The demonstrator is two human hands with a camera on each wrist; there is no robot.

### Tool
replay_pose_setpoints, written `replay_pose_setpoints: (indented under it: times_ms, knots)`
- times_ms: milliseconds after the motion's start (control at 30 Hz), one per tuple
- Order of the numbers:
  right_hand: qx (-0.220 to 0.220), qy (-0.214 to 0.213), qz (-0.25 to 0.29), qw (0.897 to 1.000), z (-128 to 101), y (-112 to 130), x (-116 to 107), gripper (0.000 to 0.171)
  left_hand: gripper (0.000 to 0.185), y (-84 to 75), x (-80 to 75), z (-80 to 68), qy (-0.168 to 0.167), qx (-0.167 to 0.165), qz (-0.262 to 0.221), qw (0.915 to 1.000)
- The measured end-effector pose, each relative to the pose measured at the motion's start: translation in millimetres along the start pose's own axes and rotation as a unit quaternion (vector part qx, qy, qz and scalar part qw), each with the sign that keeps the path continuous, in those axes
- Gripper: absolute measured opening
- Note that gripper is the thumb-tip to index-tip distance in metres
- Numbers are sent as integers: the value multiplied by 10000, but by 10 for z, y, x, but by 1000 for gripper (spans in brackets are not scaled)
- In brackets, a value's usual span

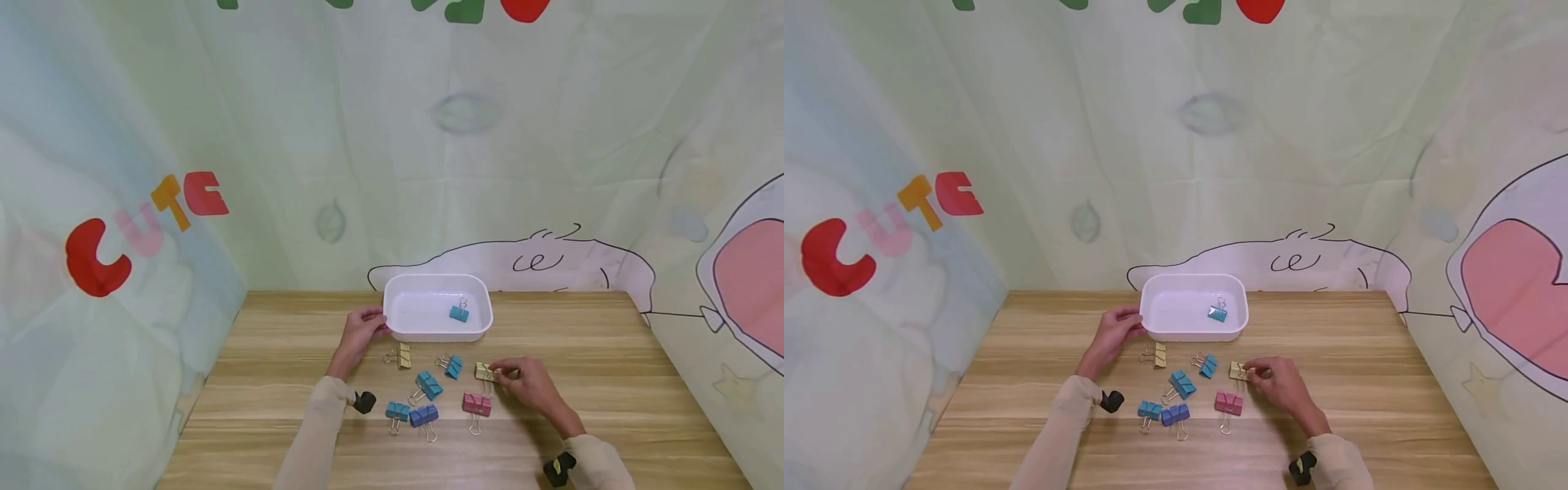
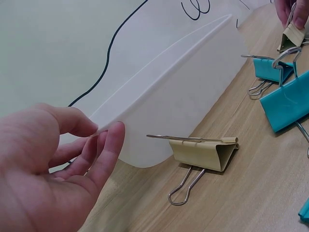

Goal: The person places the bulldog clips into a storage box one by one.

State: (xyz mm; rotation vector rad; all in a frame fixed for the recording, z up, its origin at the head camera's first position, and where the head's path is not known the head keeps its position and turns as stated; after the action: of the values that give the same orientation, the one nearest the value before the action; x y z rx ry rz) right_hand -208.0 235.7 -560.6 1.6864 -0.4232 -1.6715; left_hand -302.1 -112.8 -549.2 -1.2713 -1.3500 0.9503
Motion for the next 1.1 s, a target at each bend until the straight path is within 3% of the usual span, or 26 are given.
replay_pose_setpoints:
  times_ms: [433,733,1100]
  knots:
    - [-352,-513,153,9979,-32,29,-29,16,38,10,-3,-11,2,-33,44,10000]
    - [86,-643,271,9975,-5,48,-130,14,36,27,-2,6,-65,29,-86,9999]
    - [-68,-795,10,9968,85,108,-246,12,36,14,6,-2,-37,54,-82,9999]
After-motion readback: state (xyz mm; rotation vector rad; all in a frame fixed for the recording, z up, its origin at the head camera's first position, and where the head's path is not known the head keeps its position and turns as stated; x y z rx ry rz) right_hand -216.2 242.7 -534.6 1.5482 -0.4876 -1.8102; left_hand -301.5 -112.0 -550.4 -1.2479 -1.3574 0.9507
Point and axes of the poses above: each hand's wrist, its own z-axis towards the middle knuckle, its own x-axis out of the palm, y = z × x, the point moved 5 cm from there along z, towards the middle knuckle, and after that the axes turned 2 degrees about y, right-handed, at the moved point
